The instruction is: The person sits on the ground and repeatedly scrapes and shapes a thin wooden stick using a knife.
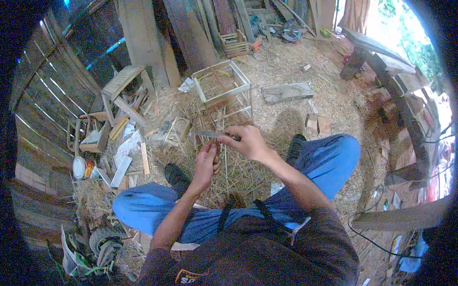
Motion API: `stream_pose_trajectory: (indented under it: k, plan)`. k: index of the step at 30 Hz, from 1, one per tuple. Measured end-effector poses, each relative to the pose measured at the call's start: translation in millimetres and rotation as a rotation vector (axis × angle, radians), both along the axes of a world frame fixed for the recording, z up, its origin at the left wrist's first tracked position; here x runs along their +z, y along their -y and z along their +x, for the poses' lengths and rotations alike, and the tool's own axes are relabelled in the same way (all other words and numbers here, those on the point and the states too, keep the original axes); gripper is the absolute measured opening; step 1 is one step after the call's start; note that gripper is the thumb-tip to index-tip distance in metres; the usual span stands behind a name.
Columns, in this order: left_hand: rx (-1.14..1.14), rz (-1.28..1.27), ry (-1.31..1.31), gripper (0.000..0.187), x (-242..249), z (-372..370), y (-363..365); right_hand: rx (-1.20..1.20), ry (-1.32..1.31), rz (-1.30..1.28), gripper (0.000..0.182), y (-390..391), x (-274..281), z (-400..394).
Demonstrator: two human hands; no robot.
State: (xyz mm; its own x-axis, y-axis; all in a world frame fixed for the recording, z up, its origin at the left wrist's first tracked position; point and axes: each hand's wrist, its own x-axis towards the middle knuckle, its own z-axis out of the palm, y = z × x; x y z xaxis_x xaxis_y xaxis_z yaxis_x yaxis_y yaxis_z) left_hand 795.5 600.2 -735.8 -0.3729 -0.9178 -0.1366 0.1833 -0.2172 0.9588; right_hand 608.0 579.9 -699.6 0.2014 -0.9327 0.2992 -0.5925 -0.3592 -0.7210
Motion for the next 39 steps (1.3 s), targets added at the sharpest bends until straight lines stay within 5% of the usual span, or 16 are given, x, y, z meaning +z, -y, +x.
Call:
stream_pose_trajectory:
  k: [7, 13, 28, 39]
  plan:
    - [-0.064, 0.02, -0.021, 0.03, -1, 1, 1, 0.012, -0.003, -0.02, 0.034, 0, 0, 2]
    - [0.029, -0.273, 0.319, 0.033, -1, -1, 3, -0.002, -0.001, -0.151, 0.036, -8, 5, 5]
    - [0.062, -0.226, 0.312, 0.039, 9, -4, -6, -0.009, -0.062, -0.082, 0.043, 0, 1, -1]
    - [0.044, -0.245, 0.304, 0.033, -18, -4, 2, -0.06, -0.181, -0.273, 0.041, 19, -18, -24]
